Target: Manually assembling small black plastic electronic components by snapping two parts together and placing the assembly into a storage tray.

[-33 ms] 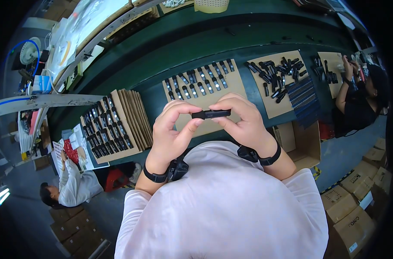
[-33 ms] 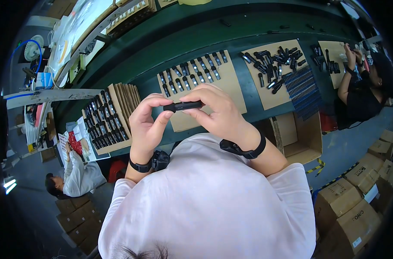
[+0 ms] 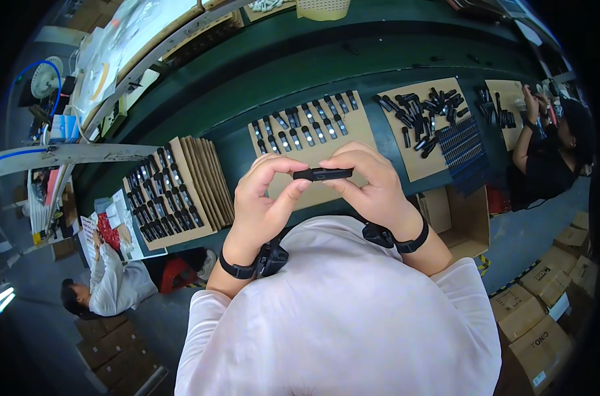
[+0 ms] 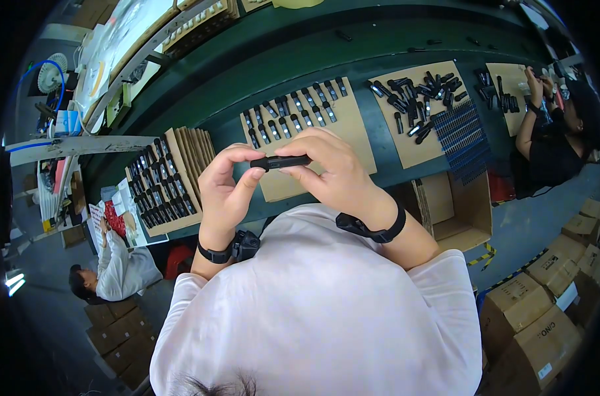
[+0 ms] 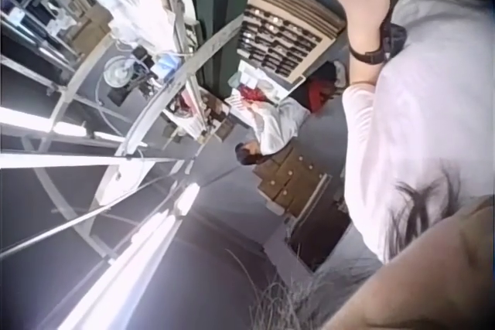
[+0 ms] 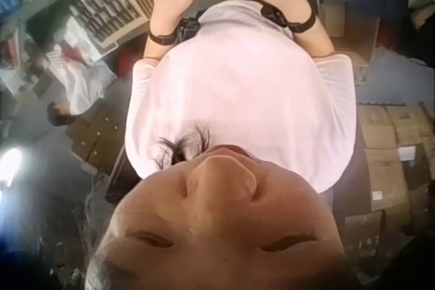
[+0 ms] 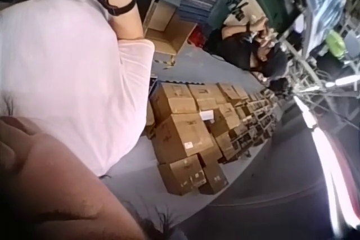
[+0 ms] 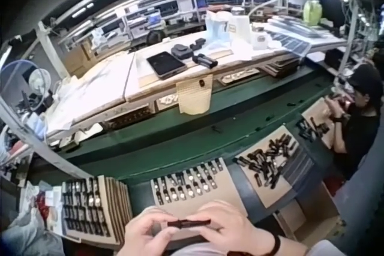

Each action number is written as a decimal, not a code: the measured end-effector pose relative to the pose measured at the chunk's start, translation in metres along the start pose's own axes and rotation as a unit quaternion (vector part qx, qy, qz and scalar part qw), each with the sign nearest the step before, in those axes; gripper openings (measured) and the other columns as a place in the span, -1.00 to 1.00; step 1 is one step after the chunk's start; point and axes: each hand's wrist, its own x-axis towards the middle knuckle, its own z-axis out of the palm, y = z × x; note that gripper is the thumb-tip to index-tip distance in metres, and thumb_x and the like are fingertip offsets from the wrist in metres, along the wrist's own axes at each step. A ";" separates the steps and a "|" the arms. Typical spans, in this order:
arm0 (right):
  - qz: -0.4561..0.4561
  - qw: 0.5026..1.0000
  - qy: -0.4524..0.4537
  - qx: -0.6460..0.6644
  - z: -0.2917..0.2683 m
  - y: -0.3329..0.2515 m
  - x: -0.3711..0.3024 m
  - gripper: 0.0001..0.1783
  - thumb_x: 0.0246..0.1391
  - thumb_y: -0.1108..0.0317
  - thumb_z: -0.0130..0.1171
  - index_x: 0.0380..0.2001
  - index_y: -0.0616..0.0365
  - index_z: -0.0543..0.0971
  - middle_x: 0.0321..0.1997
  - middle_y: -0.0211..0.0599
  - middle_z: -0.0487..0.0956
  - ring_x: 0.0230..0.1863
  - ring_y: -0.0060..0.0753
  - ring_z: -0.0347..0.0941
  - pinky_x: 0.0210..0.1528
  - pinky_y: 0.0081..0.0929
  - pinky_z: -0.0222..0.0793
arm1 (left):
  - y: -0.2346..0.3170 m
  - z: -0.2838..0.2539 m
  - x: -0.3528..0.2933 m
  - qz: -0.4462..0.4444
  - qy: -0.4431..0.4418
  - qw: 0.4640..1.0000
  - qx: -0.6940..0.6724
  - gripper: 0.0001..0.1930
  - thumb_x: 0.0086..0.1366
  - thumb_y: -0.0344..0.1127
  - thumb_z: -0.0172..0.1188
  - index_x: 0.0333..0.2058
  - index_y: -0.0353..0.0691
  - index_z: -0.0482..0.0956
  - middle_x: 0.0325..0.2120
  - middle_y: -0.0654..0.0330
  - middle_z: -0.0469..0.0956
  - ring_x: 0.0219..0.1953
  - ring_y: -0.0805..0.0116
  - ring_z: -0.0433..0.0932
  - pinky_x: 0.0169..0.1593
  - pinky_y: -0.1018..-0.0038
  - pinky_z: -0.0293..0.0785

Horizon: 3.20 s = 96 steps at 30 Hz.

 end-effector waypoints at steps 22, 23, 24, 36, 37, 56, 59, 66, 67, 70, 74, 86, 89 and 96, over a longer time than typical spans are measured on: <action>0.352 0.875 -0.032 -0.330 -0.026 0.227 -0.008 -0.73 -0.01 0.25 0.24 -0.30 0.20 0.52 -0.40 -0.10 0.60 -0.33 -0.04 0.55 -0.27 -0.26 0.46 | -0.111 -0.004 -0.023 -0.161 -0.033 0.974 0.157 -0.77 0.12 -0.47 0.24 -0.21 -0.34 0.53 -0.29 0.03 0.58 -0.20 0.15 0.56 -0.08 0.34 0.46; 0.371 0.861 -0.039 -0.345 -0.027 0.234 -0.006 -0.72 0.00 0.23 0.23 -0.30 0.19 0.52 -0.38 -0.09 0.60 -0.31 -0.01 0.55 -0.26 -0.23 0.46 | -0.114 -0.005 -0.023 -0.170 -0.022 0.973 0.154 -0.78 0.11 -0.46 0.25 -0.23 -0.33 0.54 -0.30 0.03 0.59 -0.23 0.11 0.57 -0.10 0.30 0.47; 0.388 0.847 -0.044 -0.361 -0.027 0.240 -0.002 -0.72 0.00 0.22 0.23 -0.29 0.18 0.52 -0.37 -0.08 0.60 -0.29 0.02 0.55 -0.24 -0.19 0.46 | -0.116 -0.006 -0.022 -0.170 -0.020 0.973 0.155 -0.78 0.11 -0.46 0.25 -0.23 -0.33 0.54 -0.30 0.03 0.59 -0.23 0.11 0.57 -0.10 0.30 0.47; 0.411 0.830 -0.043 -0.373 -0.030 0.256 0.024 -0.68 0.05 0.18 0.22 -0.22 0.16 0.48 -0.26 -0.06 0.60 -0.18 0.04 0.53 -0.16 -0.14 0.46 | -0.145 -0.009 -0.002 -0.211 -0.044 0.965 0.152 -0.79 0.17 -0.47 0.20 -0.19 -0.38 0.54 -0.29 0.03 0.56 -0.20 0.22 0.56 -0.09 0.40 0.45; 0.405 0.836 -0.036 -0.368 -0.032 0.256 0.031 -0.67 0.05 0.18 0.22 -0.22 0.16 0.48 -0.27 -0.07 0.60 -0.18 0.05 0.53 -0.15 -0.14 0.46 | -0.148 -0.010 -0.001 -0.212 -0.043 0.965 0.147 -0.79 0.17 -0.48 0.20 -0.19 -0.38 0.54 -0.30 0.03 0.56 -0.20 0.22 0.56 -0.09 0.40 0.45; 0.352 0.814 -0.065 -0.457 -0.013 0.388 0.213 -0.69 0.04 0.30 0.18 -0.15 0.14 0.46 -0.06 0.01 0.50 -0.05 0.12 0.45 -0.04 -0.15 0.42 | -0.178 -0.046 -0.006 -0.292 0.015 0.947 0.132 -0.82 0.17 -0.46 0.23 -0.24 -0.35 0.54 -0.35 0.01 0.57 -0.27 0.11 0.57 -0.16 0.35 0.48; 0.369 0.821 -0.086 -0.427 -0.010 0.385 0.214 -0.75 0.04 0.32 0.18 -0.21 0.16 0.47 -0.08 -0.01 0.52 -0.06 0.08 0.46 -0.06 -0.16 0.42 | -0.182 -0.053 -0.006 -0.304 0.000 0.942 0.140 -0.81 0.20 -0.48 0.21 -0.20 -0.36 0.54 -0.32 0.04 0.56 -0.24 0.21 0.56 -0.13 0.42 0.45; 0.258 0.890 -0.105 -0.360 0.002 0.329 0.199 -0.80 0.02 0.33 0.21 -0.31 0.19 0.50 -0.16 -0.09 0.54 -0.11 -0.01 0.49 -0.10 -0.17 0.41 | -0.177 -0.056 0.018 -0.274 0.022 0.953 0.126 -0.82 0.21 -0.48 0.20 -0.19 -0.34 0.55 -0.32 0.05 0.56 -0.22 0.22 0.57 -0.11 0.44 0.45; 0.272 0.883 -0.115 -0.364 -0.002 0.330 0.194 -0.77 0.02 0.32 0.22 -0.27 0.16 0.51 -0.13 -0.09 0.53 -0.08 -0.01 0.47 -0.06 -0.19 0.41 | -0.175 -0.054 0.019 -0.264 0.027 0.957 0.118 -0.82 0.21 -0.48 0.19 -0.19 -0.34 0.55 -0.32 0.05 0.56 -0.22 0.23 0.57 -0.11 0.44 0.44; 0.294 0.872 -0.134 -0.369 0.002 0.333 0.186 -0.72 0.01 0.29 0.23 -0.19 0.11 0.51 -0.09 -0.10 0.52 -0.01 0.00 0.45 0.01 -0.22 0.40 | -0.164 -0.048 0.018 -0.243 0.025 0.963 0.111 -0.82 0.21 -0.49 0.19 -0.19 -0.34 0.55 -0.31 0.05 0.56 -0.22 0.24 0.57 -0.10 0.45 0.44; 0.300 0.856 -0.191 -0.375 0.039 0.333 0.185 -0.64 -0.01 0.27 0.26 -0.11 0.07 0.51 0.03 -0.08 0.46 0.07 -0.02 0.40 0.10 -0.23 0.36 | -0.160 -0.057 0.002 -0.248 0.032 0.960 0.128 -0.82 0.21 -0.49 0.20 -0.20 -0.34 0.55 -0.31 0.06 0.57 -0.22 0.25 0.57 -0.10 0.45 0.45; 0.304 0.816 -0.247 -0.426 0.130 0.345 0.197 -0.61 0.01 0.29 0.24 -0.08 0.16 0.48 -0.03 -0.05 0.50 0.07 -0.02 0.42 0.08 -0.21 0.38 | -0.171 -0.087 -0.055 -0.338 0.104 0.926 0.130 -0.82 0.21 -0.49 0.20 -0.19 -0.36 0.55 -0.32 0.08 0.59 -0.23 0.30 0.58 -0.10 0.45 0.46; 0.305 0.850 -0.257 -0.344 0.122 0.329 0.201 -0.69 0.03 0.30 0.22 -0.17 0.19 0.49 -0.20 -0.11 0.57 -0.08 -0.02 0.52 -0.03 -0.16 0.42 | -0.174 -0.087 -0.053 -0.332 0.106 0.929 0.124 -0.82 0.21 -0.49 0.20 -0.19 -0.36 0.55 -0.31 0.08 0.59 -0.23 0.31 0.58 -0.10 0.46 0.46; 0.246 0.942 -0.229 0.023 0.104 0.204 0.156 -0.75 -0.02 0.46 0.31 -0.27 0.20 0.47 -0.30 -0.25 0.52 -0.28 -0.29 0.50 -0.18 -0.46 0.42 | -0.155 -0.084 -0.016 -0.287 0.125 0.947 0.074 -0.81 0.21 -0.48 0.20 -0.18 -0.36 0.55 -0.30 0.10 0.60 -0.21 0.32 0.57 -0.07 0.46 0.45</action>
